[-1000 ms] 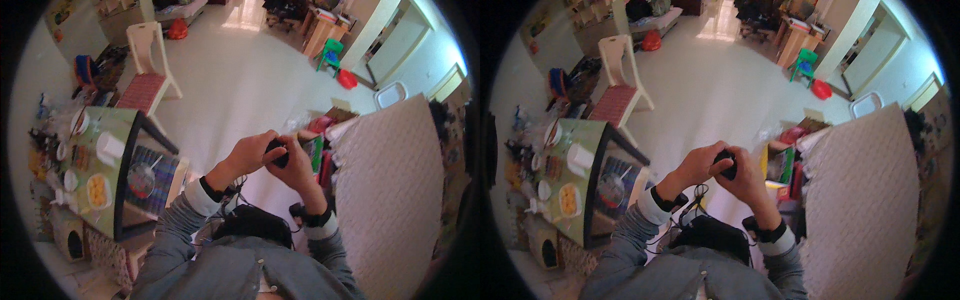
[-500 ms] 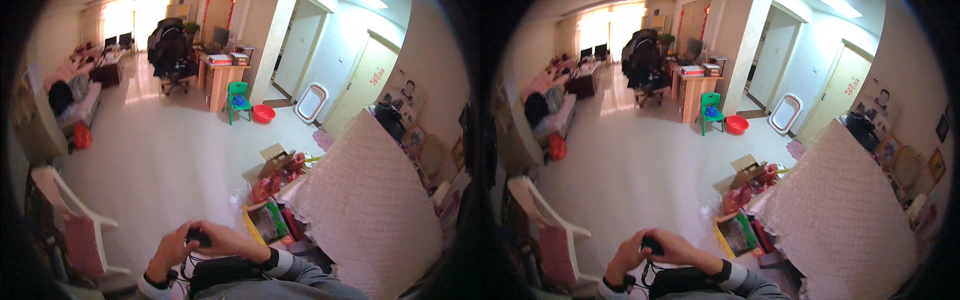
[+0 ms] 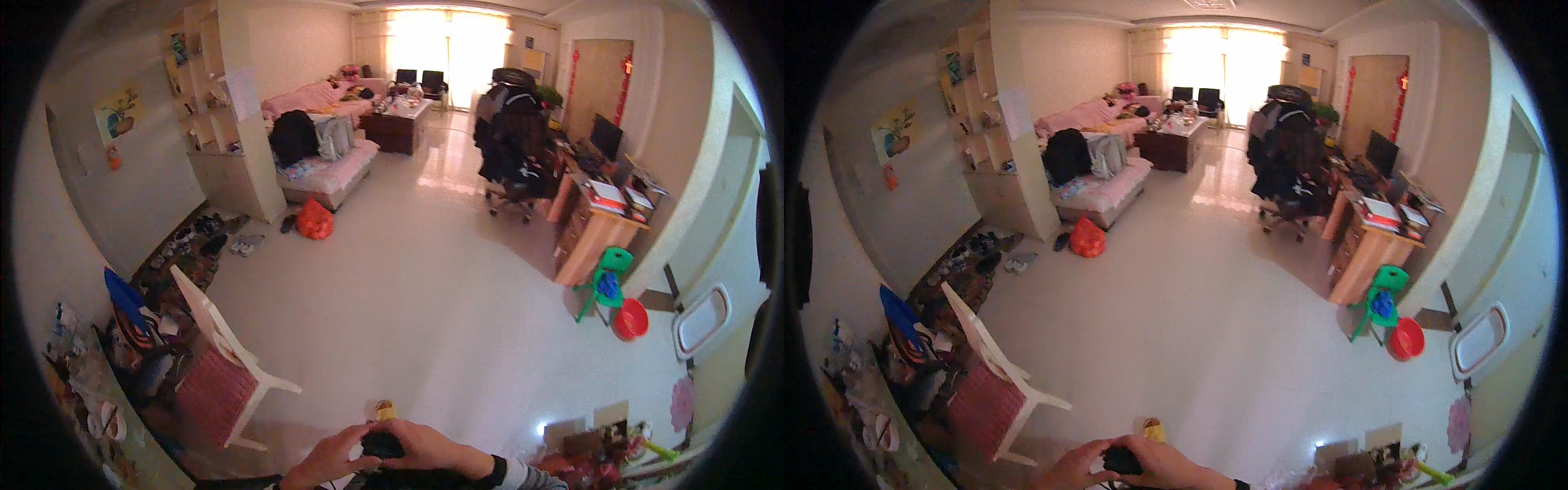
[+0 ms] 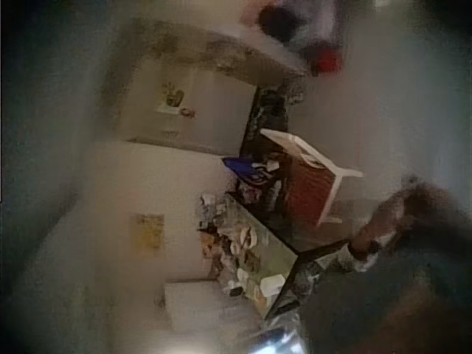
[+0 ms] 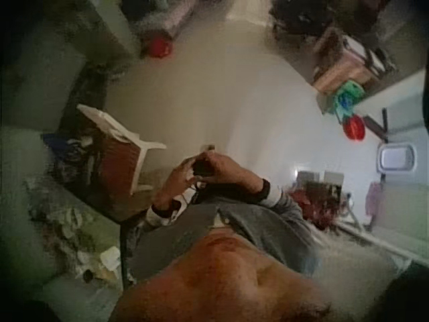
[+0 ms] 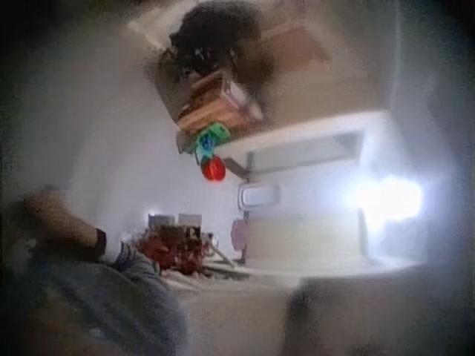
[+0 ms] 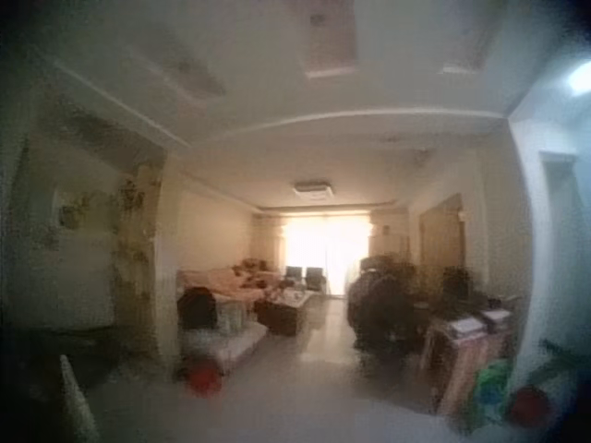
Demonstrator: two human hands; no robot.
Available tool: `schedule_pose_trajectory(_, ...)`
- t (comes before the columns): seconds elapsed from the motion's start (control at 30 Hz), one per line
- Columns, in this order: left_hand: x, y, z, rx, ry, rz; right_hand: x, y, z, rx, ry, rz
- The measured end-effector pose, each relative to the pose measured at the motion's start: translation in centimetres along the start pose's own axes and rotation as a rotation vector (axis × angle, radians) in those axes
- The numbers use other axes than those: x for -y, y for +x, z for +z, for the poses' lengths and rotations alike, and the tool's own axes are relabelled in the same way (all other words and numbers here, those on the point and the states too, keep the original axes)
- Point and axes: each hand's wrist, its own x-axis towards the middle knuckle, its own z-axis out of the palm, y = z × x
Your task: The person walks from the living room to the kitchen, unpacks a bag of lettuce, and then washes a bowl of grapes under running water. The person picks up individual grapes, rinses them, and places them back in the bowl.
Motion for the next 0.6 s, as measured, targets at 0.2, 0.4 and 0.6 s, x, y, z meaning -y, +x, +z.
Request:
schedule_pose_trajectory(0.2, 3.7, 16.2, -7.2, 0.147, 0.050, -0.071, -4.9, 11.1, -10.5, -0.063, -0.061, 0.186)
schedule_pose_trajectory(0.4, 6.1, 33.2, -14.2, 0.323, -0.261, -0.051, -7.8, 19.7, -22.4, -0.198, -0.026, 0.357)
schedule_pose_trajectory(0.6, 11.3, 49.9, -15.6, 0.377, -0.687, -0.086, -15.0, 27.4, -33.1, -0.305, -0.025, 0.368)
